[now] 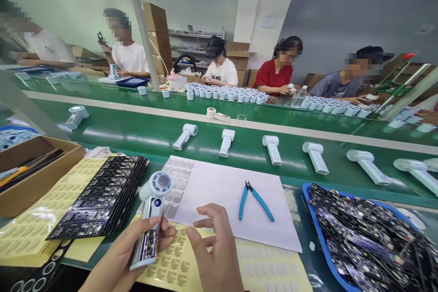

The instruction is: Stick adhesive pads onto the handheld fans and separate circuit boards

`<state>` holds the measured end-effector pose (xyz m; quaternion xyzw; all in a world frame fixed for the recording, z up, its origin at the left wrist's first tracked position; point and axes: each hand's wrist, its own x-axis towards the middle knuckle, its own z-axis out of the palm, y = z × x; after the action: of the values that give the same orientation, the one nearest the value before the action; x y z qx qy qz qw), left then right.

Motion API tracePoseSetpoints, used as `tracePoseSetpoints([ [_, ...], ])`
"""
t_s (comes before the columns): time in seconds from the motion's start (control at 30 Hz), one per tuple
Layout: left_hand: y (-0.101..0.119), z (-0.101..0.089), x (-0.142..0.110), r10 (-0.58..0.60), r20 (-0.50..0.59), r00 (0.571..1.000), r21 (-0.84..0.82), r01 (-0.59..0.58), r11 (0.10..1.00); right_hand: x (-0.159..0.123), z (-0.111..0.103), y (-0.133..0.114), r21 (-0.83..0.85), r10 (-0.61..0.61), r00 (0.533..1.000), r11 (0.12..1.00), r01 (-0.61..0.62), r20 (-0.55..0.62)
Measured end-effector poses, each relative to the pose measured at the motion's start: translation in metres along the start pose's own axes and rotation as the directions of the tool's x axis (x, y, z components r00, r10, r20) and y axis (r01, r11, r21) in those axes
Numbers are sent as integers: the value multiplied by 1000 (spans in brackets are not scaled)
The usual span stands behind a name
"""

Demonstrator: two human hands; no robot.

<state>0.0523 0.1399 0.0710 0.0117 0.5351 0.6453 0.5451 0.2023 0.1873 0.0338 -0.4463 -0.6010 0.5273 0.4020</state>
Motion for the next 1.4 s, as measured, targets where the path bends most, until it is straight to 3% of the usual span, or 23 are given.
tracePoseSetpoints([
  [0.1,-10,-18,8,81,46,996,157,-87,984,-1,-8,17,-48,19,993,999,-14,114],
  [0.27,-25,-33,21,114,105,988,295,-140,945,-8,-4,30,-162,24,996,987,-9,89],
  [0.47,-29,-32,21,153,94,984,335,-176,926,-21,-2,37,-352,-145,980,917,185,138],
  [0.6,-29,-31,20,122,70,990,328,-138,935,-26,-5,39,-430,-230,954,854,294,194],
  [0.73,-27,-29,19,112,62,992,320,-126,939,-24,-12,28,-187,-85,967,973,132,241],
  [0.83,-22,-23,15,105,53,993,317,-116,941,-21,-16,12,-17,-33,971,999,38,238],
  [0.97,-12,-11,6,92,80,992,281,-111,953,-15,-14,-10,27,-35,976,999,30,216],
  [1.1,-3,-4,3,23,65,998,188,-35,981,-3,-3,-33,131,-75,951,991,37,300],
  [1.27,3,0,8,-9,111,994,45,5,999,9,11,-52,30,-11,937,1000,1,350],
  [1.4,4,5,11,19,87,996,-1,-19,1000,13,16,-55,-37,-6,930,999,21,368],
])
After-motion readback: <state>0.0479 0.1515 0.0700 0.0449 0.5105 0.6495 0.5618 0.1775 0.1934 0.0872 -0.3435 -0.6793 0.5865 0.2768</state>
